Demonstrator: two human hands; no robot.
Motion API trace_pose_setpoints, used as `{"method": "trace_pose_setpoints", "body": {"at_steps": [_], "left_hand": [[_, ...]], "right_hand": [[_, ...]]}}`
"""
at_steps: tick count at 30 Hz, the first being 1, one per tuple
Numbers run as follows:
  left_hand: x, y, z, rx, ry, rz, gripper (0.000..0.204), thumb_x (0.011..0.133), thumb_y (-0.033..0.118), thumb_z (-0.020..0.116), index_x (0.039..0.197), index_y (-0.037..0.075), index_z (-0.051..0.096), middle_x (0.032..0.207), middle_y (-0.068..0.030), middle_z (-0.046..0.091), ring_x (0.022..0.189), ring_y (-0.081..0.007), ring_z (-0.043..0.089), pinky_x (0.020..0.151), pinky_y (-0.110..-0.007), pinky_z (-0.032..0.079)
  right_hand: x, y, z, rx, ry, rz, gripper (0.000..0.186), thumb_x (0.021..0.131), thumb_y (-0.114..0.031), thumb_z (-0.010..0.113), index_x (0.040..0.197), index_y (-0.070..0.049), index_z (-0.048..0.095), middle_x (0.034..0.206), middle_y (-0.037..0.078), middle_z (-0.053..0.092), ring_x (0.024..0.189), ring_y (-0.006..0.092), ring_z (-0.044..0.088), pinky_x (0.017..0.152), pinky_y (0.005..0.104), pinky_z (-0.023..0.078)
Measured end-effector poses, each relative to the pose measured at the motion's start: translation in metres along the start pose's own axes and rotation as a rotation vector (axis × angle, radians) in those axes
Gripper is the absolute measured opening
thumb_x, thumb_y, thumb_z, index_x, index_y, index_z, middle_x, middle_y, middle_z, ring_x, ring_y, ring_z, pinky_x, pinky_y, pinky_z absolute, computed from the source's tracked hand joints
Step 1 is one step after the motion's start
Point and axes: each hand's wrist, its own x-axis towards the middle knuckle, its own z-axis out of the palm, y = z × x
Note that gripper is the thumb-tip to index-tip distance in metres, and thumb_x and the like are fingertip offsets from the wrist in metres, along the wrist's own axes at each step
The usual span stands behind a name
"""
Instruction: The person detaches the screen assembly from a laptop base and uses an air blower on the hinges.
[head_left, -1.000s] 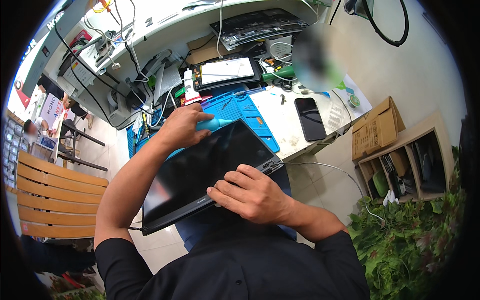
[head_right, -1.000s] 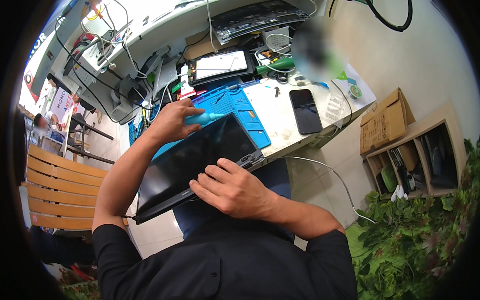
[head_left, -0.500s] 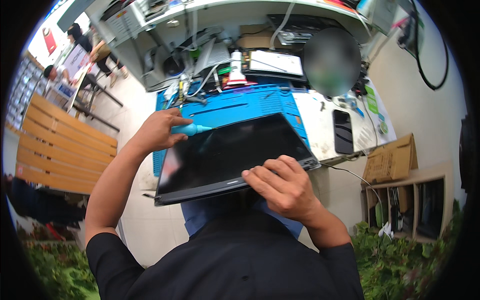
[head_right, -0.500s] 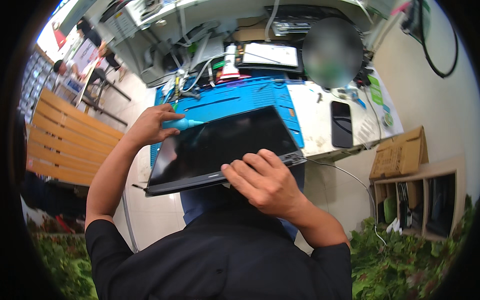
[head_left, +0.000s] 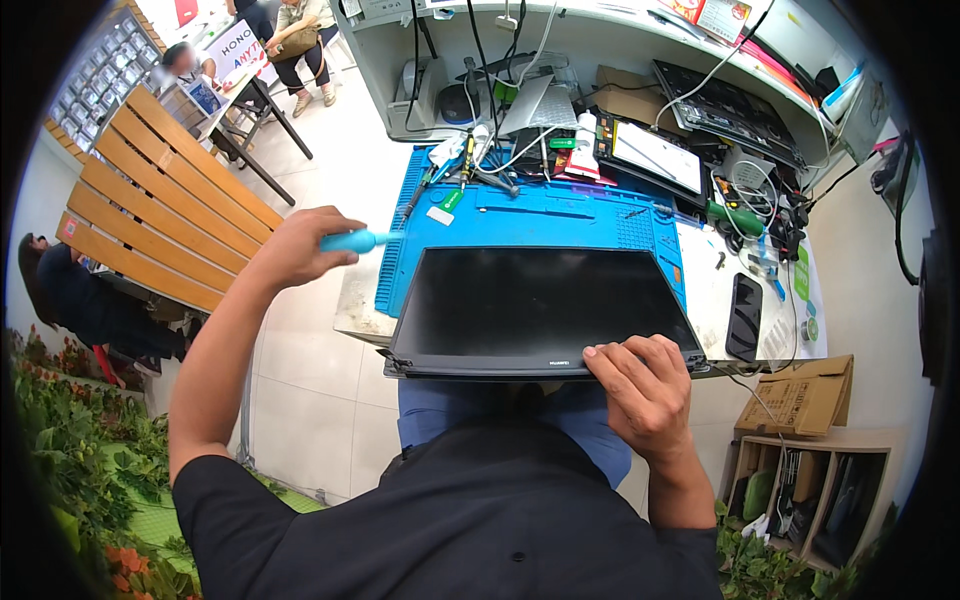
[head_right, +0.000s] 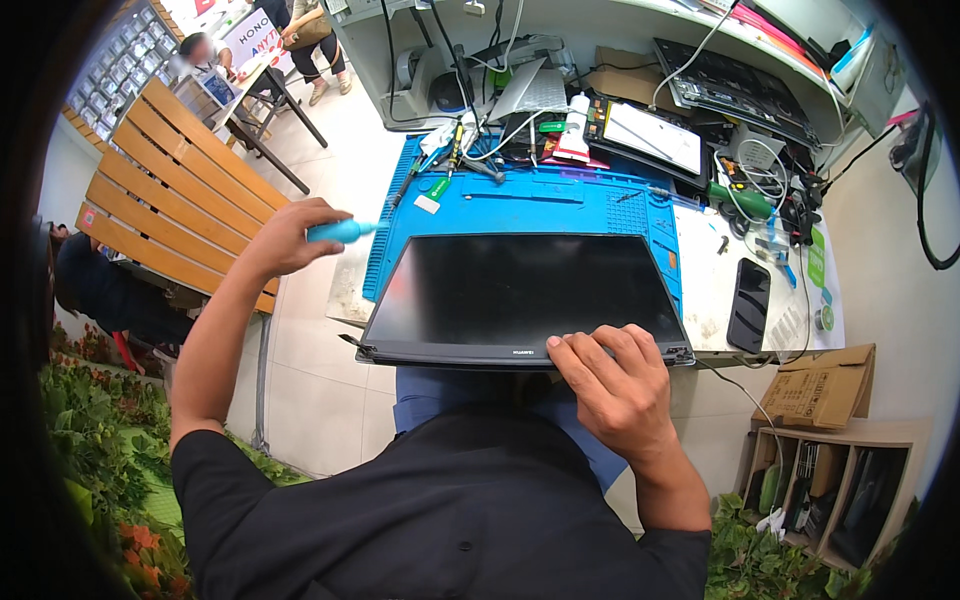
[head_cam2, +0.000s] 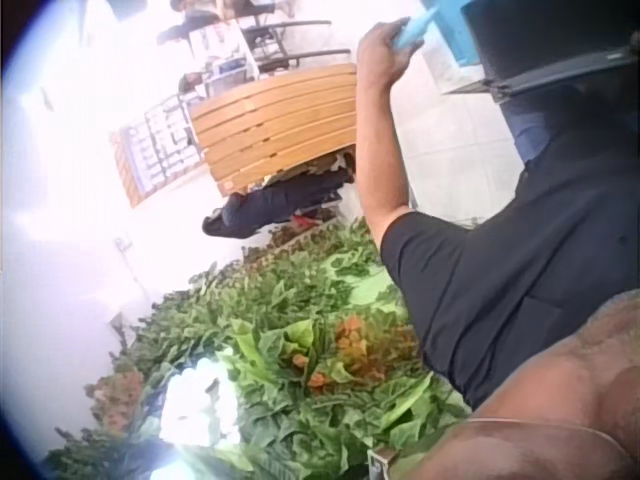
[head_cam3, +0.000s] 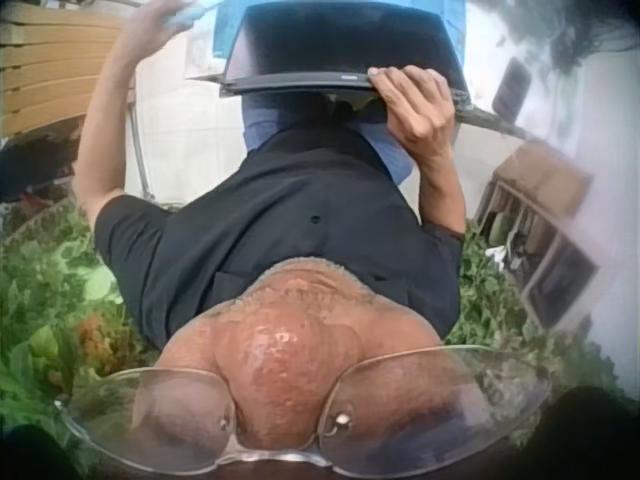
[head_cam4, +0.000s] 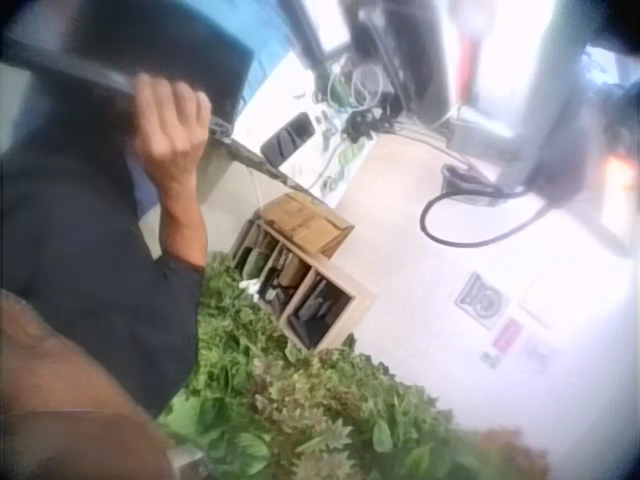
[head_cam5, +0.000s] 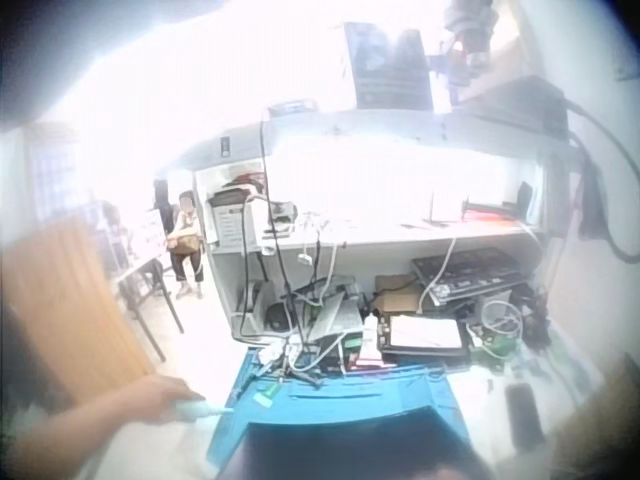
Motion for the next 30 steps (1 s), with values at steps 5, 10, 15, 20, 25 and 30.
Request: {"method": "trace_pose_setpoints", "body": {"at_steps": [5,10,15,20,25,30], "left_hand": [[-0.033,-0.04,0.059,-1.084,0.267,-0.142,0.06,0.099,0.026,0.079,0.146,-0.002,0.056,0.12,-0.0167,0.073,0.115,-0.0245,0.071,0.108,-0.041,0.054],[-0.061,0.02,0.103,-1.607,0.351,-0.148,0.045,0.093,0.016,0.065,0.134,0.0,0.056,0.104,-0.0101,0.063,0.095,-0.0231,0.069,0.089,-0.036,0.056],[-0.087,0.073,0.15,-1.496,0.448,-0.24,0.029,0.09,0.015,0.072,0.114,0.003,0.06,0.09,-0.0063,0.058,0.071,-0.0161,0.06,0.065,-0.032,0.05],[-0.091,0.092,0.163,-1.408,0.471,-0.309,0.022,0.098,0.017,0.076,0.107,0.006,0.059,0.089,-0.0057,0.063,0.07,-0.0149,0.062,0.066,-0.03,0.051],[-0.092,0.096,0.164,-1.342,0.362,-0.378,0.022,0.095,0.013,0.081,0.103,0.004,0.063,0.087,-0.0055,0.071,0.075,-0.0121,0.066,0.07,-0.031,0.054],[-0.096,0.108,0.184,-1.475,0.485,-0.444,0.026,0.089,-0.002,0.079,0.107,0.004,0.061,0.1,-0.0084,0.074,0.089,-0.015,0.069,0.081,-0.031,0.056]], "right_hand": [[-0.009,-0.005,0.003,0.004,0.004,0.005,0.04,0.077,0.003,0.072,0.115,-0.006,0.079,0.096,0.003,0.067,0.092,0.0236,0.062,0.086,0.0432,0.05],[-0.022,-0.009,0.007,-0.044,-0.005,0.011,0.04,0.076,0.003,0.072,0.114,-0.008,0.08,0.093,0.001,0.064,0.09,0.0218,0.06,0.086,0.0429,0.047],[-0.038,-0.011,0.015,-0.03,-0.028,0.007,0.04,0.076,0.002,0.072,0.114,-0.009,0.08,0.093,0.001,0.064,0.09,0.021,0.061,0.087,0.0424,0.047],[-0.053,-0.011,0.027,0.001,-0.033,-0.003,0.04,0.076,0.001,0.072,0.114,-0.009,0.08,0.094,0.001,0.065,0.089,0.0213,0.062,0.087,0.0422,0.047],[-0.069,-0.01,0.04,0.03,-0.059,-0.003,0.039,0.076,0.001,0.073,0.113,-0.009,0.08,0.094,0.002,0.065,0.089,0.0219,0.063,0.087,0.0422,0.047],[-0.084,-0.011,0.051,-0.015,-0.024,0.037,0.039,0.077,0.001,0.074,0.114,-0.011,0.08,0.096,0.001,0.065,0.094,0.0213,0.062,0.092,0.0428,0.047]]}}
